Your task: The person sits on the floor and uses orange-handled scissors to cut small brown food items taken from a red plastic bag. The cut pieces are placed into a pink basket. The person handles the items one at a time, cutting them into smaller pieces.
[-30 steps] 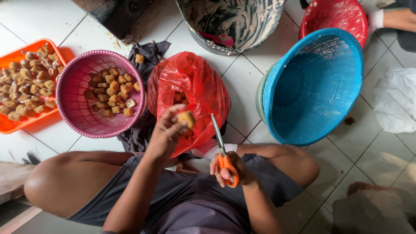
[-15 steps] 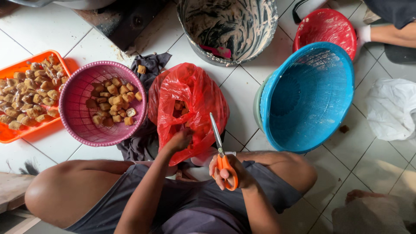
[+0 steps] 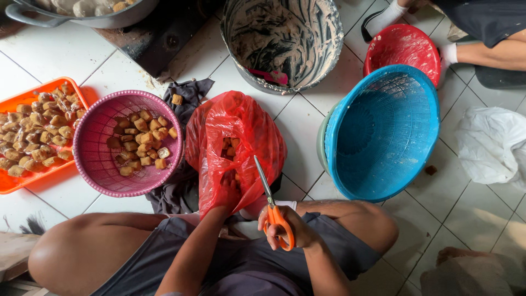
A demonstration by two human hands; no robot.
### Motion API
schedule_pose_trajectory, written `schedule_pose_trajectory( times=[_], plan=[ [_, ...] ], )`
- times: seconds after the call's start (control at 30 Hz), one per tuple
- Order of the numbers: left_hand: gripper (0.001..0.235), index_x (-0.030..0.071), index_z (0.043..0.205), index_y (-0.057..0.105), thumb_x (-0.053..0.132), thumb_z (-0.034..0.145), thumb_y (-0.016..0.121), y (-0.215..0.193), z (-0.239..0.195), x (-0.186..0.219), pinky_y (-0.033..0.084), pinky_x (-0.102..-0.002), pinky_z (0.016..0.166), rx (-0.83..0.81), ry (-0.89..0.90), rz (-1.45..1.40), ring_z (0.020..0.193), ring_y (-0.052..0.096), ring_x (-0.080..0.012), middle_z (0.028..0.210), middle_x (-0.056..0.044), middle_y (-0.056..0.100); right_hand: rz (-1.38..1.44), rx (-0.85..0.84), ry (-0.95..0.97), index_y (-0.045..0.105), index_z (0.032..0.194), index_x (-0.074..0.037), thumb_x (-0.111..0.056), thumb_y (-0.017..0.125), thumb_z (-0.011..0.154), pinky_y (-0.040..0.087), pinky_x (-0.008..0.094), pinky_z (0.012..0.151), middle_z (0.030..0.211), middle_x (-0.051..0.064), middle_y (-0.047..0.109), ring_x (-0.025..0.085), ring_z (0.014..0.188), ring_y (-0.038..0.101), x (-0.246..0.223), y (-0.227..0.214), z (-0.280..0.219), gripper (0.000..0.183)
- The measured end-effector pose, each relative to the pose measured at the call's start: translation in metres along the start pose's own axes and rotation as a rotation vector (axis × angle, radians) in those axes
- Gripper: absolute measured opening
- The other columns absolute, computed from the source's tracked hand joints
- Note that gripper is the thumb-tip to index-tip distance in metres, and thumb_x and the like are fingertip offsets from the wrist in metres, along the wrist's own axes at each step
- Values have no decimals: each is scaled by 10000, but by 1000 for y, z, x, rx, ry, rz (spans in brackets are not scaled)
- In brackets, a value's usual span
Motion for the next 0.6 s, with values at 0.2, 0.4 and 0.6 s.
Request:
schedule_pose_trajectory(
  times=[0.2,0.4,0.6],
  plan=[
    [626,83,1497,475,414,965,471,24,-7,-13,164,-476,1277,-300,-157,-259,1531,226,-395,1607,-167,355,-15,10,4,581,1056,6,-422,757,963,454,238,493,649,62,635,122,550,632,-1,0,3,472],
    [654,-21,1473,492,238,880,587,-12,1,-7,284,-515,1174,130,-15,-336,1433,321,-460,1575,-229,321,-21,17,-43,589,1059,11,-431,742,976,458,236,495,650,60,629,123,549,628,-2,-1,-2,475],
    [459,50,1339,582,134,888,582,-33,8,-16,571,-371,861,-2,-104,-793,1173,614,-318,1363,-163,559,89,88,17,566,1037,8,-455,763,917,468,260,480,755,65,624,151,540,618,3,-7,-5,517]
  ],
)
Point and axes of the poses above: each hand's wrist, its own z-axis towards the middle knuckle, its own y-axis out of the palm, x = y × z, the point moved 9 cm from there along z, towards the middle knuckle
